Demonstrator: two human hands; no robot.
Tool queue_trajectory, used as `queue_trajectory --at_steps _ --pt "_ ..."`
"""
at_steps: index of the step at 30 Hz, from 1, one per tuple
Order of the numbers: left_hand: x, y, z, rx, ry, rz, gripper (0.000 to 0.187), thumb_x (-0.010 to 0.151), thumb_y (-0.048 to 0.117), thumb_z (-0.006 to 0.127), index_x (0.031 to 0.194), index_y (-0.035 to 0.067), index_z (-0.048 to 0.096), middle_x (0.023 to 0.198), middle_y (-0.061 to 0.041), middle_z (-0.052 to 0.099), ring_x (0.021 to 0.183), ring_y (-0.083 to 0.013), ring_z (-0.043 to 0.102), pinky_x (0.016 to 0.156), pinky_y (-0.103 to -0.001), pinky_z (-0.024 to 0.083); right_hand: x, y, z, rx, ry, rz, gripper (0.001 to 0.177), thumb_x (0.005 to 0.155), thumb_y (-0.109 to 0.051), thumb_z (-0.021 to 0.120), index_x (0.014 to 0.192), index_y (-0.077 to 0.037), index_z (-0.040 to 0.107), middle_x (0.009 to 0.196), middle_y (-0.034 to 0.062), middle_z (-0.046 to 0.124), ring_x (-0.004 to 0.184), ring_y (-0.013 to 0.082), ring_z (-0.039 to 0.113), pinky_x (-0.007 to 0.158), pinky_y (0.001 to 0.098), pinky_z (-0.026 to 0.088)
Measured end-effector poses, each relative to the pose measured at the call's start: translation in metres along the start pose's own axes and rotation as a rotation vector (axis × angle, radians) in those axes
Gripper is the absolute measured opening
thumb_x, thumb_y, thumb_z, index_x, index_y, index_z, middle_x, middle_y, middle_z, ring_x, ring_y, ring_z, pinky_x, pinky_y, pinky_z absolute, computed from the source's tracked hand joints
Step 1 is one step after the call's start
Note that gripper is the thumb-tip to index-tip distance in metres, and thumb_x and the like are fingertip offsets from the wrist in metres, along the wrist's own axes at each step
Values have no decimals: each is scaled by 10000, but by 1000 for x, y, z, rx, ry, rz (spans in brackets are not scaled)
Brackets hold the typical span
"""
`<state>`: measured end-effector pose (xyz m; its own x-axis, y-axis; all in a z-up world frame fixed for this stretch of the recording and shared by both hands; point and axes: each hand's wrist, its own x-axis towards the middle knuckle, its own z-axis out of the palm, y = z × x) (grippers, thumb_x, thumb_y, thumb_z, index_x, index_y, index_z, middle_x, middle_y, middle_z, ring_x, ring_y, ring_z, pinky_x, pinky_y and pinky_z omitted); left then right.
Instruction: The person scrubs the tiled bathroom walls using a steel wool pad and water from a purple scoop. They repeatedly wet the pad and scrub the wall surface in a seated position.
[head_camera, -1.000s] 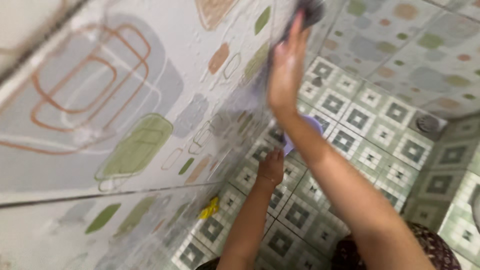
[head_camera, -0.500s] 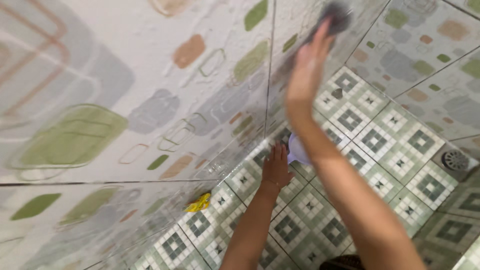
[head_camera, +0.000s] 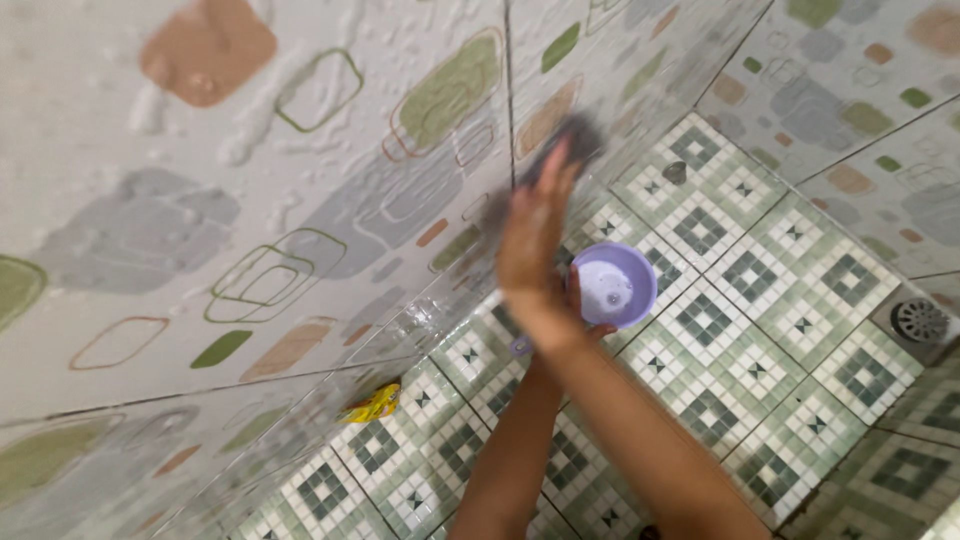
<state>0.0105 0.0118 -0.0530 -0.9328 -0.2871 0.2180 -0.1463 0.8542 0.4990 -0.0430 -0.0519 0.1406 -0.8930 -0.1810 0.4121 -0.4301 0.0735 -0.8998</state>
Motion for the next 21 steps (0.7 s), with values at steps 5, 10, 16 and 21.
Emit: queue_trajectory --at_steps 5,10,16,21 --pt "16 13 -19 92 -609 -355 1172 843 740 658 1627 128 39 1489 -138 561 1207 -383 618 1036 -661 389 84 50 -38 -89 107 92 680 1154 -481 233 1713 -134 61 1776 187 31 1643 386 -17 1379 520 14" --pt "28 21 -37 33 -640 -398 1365 762 727 727 1637 116 -123 1418 -132 601 1120 -368 659 945 -605 477 132 95 -56 -92 141 31 724 1168 -526 281 1723 -113 68 1800 173 29 1664 376 -18 1383 478 5" --pt "25 21 -38 0 -666 -447 1386 754 693 747 1667 141 -137 1225 -169 705 1011 -350 716 885 -520 548 143 109 -77 162 114 -50 680 1201 -519 320 1696 -67 205 1786 131 128 1665 279 85 1383 390 47" --pt "22 21 -38 3 -629 -421 1329 788 720 740 1651 136 -86 1186 -210 689 981 -359 719 821 -490 578 60 71 -38 286 40 -68 609 1214 -418 275 1696 -96 89 1755 120 20 1652 274 -26 1380 392 -13"
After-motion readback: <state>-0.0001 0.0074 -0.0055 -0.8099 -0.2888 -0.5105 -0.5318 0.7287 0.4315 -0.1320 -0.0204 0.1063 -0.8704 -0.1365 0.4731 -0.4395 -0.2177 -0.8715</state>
